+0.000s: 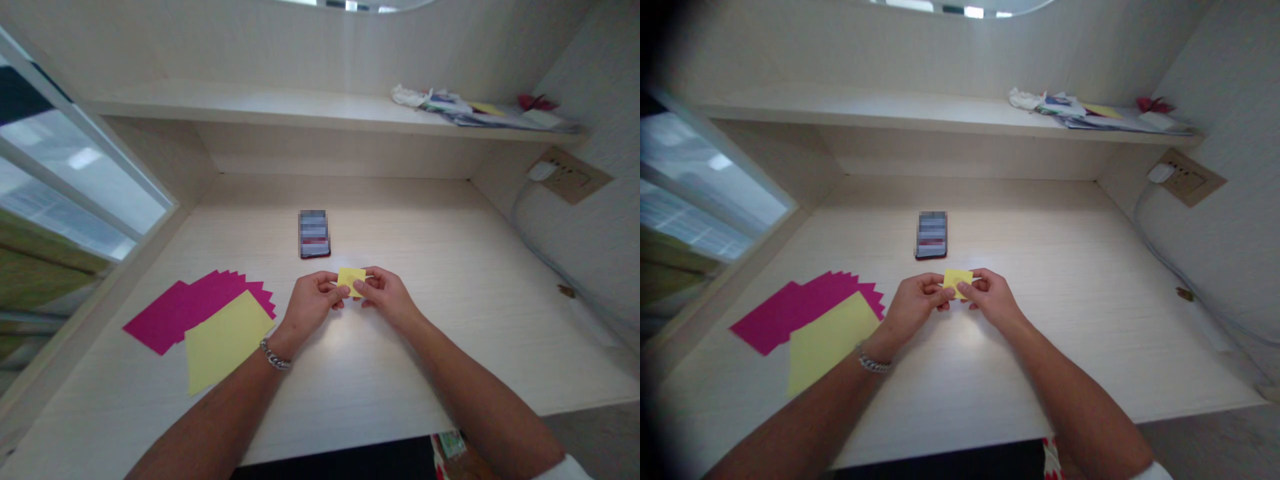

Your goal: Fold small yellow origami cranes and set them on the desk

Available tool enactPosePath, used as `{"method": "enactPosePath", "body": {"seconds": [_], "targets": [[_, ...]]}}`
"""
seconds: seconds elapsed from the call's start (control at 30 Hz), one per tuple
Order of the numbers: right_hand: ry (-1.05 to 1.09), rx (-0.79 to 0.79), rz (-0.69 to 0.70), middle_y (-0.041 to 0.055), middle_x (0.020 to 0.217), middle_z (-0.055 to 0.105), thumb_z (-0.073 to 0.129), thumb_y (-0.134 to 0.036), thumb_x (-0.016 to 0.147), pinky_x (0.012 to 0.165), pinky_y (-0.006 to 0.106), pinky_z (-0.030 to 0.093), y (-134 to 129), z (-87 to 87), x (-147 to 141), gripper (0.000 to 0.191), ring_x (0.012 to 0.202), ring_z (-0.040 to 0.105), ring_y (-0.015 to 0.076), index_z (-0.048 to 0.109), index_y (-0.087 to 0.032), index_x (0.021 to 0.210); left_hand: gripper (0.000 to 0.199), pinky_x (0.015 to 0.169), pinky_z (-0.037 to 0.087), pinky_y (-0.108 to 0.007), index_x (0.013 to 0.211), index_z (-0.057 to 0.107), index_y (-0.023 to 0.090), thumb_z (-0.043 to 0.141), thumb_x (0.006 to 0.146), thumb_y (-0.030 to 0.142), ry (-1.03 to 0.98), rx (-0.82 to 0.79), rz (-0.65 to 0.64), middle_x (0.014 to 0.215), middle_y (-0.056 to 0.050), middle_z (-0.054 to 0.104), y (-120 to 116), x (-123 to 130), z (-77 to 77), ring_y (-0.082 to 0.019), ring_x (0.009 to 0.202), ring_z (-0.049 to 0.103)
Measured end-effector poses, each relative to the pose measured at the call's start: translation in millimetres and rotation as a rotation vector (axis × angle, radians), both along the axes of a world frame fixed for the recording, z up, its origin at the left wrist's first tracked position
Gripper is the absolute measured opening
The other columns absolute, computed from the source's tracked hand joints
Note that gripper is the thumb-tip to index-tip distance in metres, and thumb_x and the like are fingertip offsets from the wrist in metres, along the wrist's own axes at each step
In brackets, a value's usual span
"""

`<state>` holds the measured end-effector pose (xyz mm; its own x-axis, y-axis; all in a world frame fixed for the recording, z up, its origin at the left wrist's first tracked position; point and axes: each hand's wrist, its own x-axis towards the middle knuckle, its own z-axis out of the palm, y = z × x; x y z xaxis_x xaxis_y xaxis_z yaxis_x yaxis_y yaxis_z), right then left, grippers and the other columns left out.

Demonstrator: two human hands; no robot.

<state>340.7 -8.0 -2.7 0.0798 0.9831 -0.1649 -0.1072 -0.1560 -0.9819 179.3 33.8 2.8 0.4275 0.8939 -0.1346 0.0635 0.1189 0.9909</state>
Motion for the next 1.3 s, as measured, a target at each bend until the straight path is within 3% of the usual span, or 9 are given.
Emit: {"method": "enactPosePath", "body": {"seconds": [0.13, 0.27, 0.4, 0.6, 0.73, 1.0, 1.13, 1.3], "targets": [[0.010, 0.022, -0.088, 0.0015, 0.065, 0.064, 0.072, -0.045, 0.065, 0.053, 0.025, 0.046, 3.1, -6.5, 1.5, 0.032, 0.056, 0.057, 0.0121, 0.061, -0.016, 0.074, 0.027, 0.051, 0.046, -0.023, 0.084, 0.065, 0.010, 0.073, 0.067, 0.030, -0.003, -0.032, -0.040, 0.061, -0.005, 0.066, -0.2, 0.5, -2.8, -0.012, 0.052, 0.058], [0.010, 0.012, -0.095, 0.0021, 0.066, 0.065, 0.073, -0.045, 0.063, 0.057, 0.027, 0.047, 3.9, -7.7, 0.8, 0.032, 0.058, 0.058, 0.0128, 0.061, -0.016, 0.071, 0.025, 0.059, 0.049, -0.025, 0.082, 0.067, 0.012, 0.070, 0.070, 0.033, -0.037, -0.053, 0.000, 0.071, -0.007, 0.068, 4.8, -0.4, -8.6, -0.013, 0.060, 0.061], [-0.020, -0.020, -0.010, 0.0017, 0.067, 0.064, 0.074, -0.043, 0.062, 0.057, 0.026, 0.047, 2.3, -3.9, 0.3, 0.031, 0.059, 0.057, 0.0126, 0.061, -0.016, 0.072, 0.024, 0.059, 0.048, -0.025, 0.080, 0.068, 0.013, 0.066, 0.073, 0.036, 0.011, 0.045, 0.022, 0.072, -0.006, 0.068, 6.8, -3.3, -9.9, -0.013, 0.060, 0.059], [-0.140, 0.112, 0.021, 0.0001, 0.067, 0.063, 0.069, -0.037, 0.069, 0.060, 0.026, 0.043, 0.0, -1.2, -2.8, 0.021, 0.061, 0.055, 0.0120, 0.065, -0.017, 0.072, 0.021, 0.051, 0.041, -0.024, 0.069, 0.069, 0.015, 0.065, 0.073, 0.036, 0.164, 0.190, -0.095, 0.060, -0.002, 0.064, 0.2, -4.4, -3.3, -0.012, 0.054, 0.054], [-0.146, 0.091, -0.048, 0.0006, 0.065, 0.063, 0.069, -0.037, 0.069, 0.057, 0.026, 0.040, -0.6, 1.3, -1.9, 0.021, 0.059, 0.053, 0.0129, 0.067, -0.017, 0.070, 0.022, 0.054, 0.043, -0.025, 0.076, 0.071, 0.016, 0.064, 0.074, 0.037, 0.120, 0.133, -0.095, 0.065, -0.004, 0.067, 0.4, -3.0, -3.4, -0.014, 0.057, 0.057], [-0.083, 0.065, -0.037, 0.0003, 0.064, 0.061, 0.065, -0.045, 0.073, 0.054, 0.024, 0.041, 2.9, -6.2, 1.2, 0.029, 0.057, 0.053, 0.0118, 0.068, -0.016, 0.073, 0.022, 0.054, 0.045, -0.024, 0.082, 0.071, 0.015, 0.064, 0.075, 0.034, 0.085, 0.129, -0.079, 0.068, -0.005, 0.068, 3.6, -2.4, -8.0, -0.013, 0.057, 0.057], [-0.011, -0.029, 0.018, 0.0021, 0.069, 0.064, 0.066, -0.049, 0.071, 0.052, 0.025, 0.046, 3.6, -6.9, 2.1, 0.034, 0.056, 0.057, 0.0121, 0.067, -0.016, 0.080, 0.024, 0.057, 0.047, -0.025, 0.085, 0.071, 0.013, 0.065, 0.075, 0.035, 0.049, 0.096, -0.033, 0.072, -0.006, 0.069, 5.9, -3.1, -9.3, -0.014, 0.059, 0.058], [-0.105, -0.015, 0.023, 0.0019, 0.061, 0.064, 0.071, -0.045, 0.066, 0.051, 0.025, 0.047, 3.8, -5.0, 6.9, 0.034, 0.049, 0.056, 0.0108, 0.067, -0.014, 0.079, 0.023, 0.057, 0.049, -0.025, 0.084, 0.069, 0.014, 0.068, 0.072, 0.033, 0.019, 0.046, 0.012, 0.069, -0.005, 0.068, 8.3, -3.8, -11.5, -0.013, 0.058, 0.060]]}}
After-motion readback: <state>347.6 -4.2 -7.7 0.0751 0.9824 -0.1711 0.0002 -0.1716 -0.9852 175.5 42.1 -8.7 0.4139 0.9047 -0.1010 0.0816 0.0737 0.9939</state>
